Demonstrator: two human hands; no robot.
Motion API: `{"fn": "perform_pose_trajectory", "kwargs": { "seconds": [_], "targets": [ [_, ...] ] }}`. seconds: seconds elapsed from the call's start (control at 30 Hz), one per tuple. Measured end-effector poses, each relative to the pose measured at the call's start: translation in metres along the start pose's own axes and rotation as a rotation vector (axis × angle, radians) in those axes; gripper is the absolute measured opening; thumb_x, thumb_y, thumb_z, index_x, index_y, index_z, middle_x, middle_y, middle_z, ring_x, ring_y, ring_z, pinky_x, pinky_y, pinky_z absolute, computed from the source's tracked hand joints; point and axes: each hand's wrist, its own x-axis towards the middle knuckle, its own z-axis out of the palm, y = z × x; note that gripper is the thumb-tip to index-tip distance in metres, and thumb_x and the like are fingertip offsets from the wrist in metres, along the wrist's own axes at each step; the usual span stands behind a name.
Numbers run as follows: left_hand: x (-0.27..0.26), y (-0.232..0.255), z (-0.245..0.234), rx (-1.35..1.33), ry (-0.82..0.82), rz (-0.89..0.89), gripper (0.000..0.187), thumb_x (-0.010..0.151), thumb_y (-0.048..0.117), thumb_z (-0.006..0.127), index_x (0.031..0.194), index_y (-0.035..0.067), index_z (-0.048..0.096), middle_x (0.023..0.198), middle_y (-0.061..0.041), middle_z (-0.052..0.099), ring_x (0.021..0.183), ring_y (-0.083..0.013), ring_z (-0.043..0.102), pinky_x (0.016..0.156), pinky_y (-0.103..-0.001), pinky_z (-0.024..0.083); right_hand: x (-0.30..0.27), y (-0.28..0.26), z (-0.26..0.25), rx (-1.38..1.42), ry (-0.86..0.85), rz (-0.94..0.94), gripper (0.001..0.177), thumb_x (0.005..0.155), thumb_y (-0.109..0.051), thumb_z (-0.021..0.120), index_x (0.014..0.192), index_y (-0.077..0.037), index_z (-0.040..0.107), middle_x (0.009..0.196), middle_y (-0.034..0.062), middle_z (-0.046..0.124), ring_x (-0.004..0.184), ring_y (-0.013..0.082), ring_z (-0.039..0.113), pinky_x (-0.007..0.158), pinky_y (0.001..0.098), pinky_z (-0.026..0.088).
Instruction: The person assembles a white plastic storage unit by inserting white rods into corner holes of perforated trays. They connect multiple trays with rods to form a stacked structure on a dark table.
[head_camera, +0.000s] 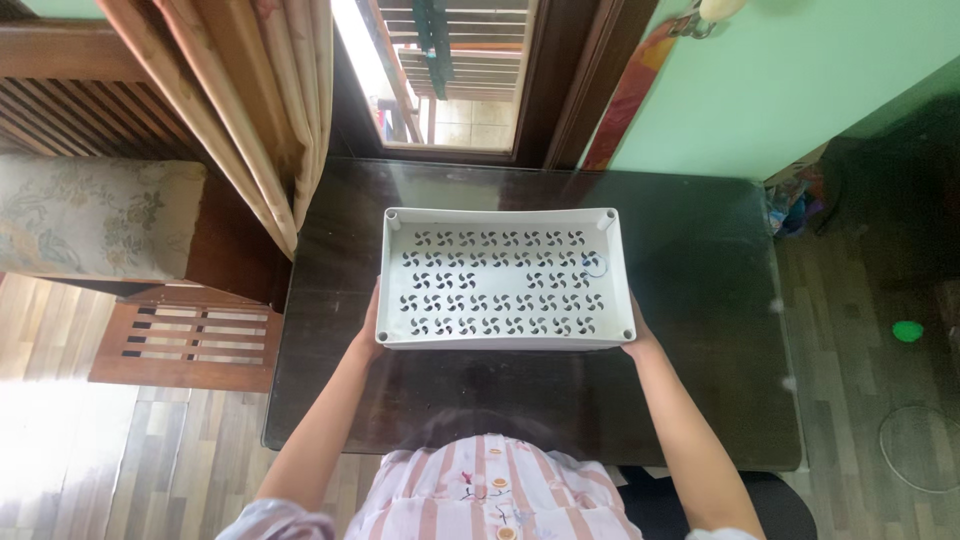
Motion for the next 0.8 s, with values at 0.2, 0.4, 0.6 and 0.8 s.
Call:
{"fn": "perform_pose_trajectory", "kwargs": {
  "seconds": [0.2,0.4,0.6,0.8],
  "targets": [
    [-0.044,-0.019,-0.011,0.046,0.072,-0.021,0.071,0.104,0.057,0.03,0.15,0.005,0.046,0.143,-0.011,0.061,0.129,-0.0232,0.06,0.11,-0.041,0.046,-0.045,0.011,-0.016,-0.135,0.111,0.337,0.066,0.096,-0.054,0.035,0.149,-0.014,0.04,0.14,0.0101,0.058,0.128,0.029,0.058,0.1,0.0576,0.05],
    [-0.03,-0.047,-0.018,-0.183,0.105,0.076,0.062,0.106,0.047,0.034,0.151,0.006,0.044,0.142,-0.012,0.059,0.128,-0.0272,0.058,0.107,-0.045,0.047,-0.043,0.048,-0.01,0.028,-0.083,0.205,0.068,0.101,-0.056,0.039,0.143,-0.004,0.051,0.141,0.016,0.061,0.13,0.0302,0.06,0.108,0.0556,0.049],
    [0.019,-0.011,-0.036,-0.05,0.249,0.071,0.061,0.104,0.046,0.036,0.149,0.006,0.048,0.141,-0.01,0.062,0.127,-0.0254,0.061,0.107,-0.042,0.049,0.021,0.043,0.016,0.011,0.002,0.163,0.06,0.101,-0.053,0.044,0.139,-0.008,0.055,0.135,0.0134,0.064,0.126,0.0284,0.061,0.109,0.0544,0.047],
    [0.097,0.051,-0.047,0.047,0.33,-0.054,0.06,0.096,0.053,0.041,0.138,0.012,0.056,0.127,-0.008,0.068,0.112,-0.0263,0.066,0.087,-0.047,0.054,0.11,0.016,0.047,0.143,0.061,0.165,0.066,0.1,-0.058,0.037,0.145,-0.011,0.047,0.146,0.0081,0.055,0.136,0.0271,0.05,0.11,0.0578,0.039]
  ]
}}
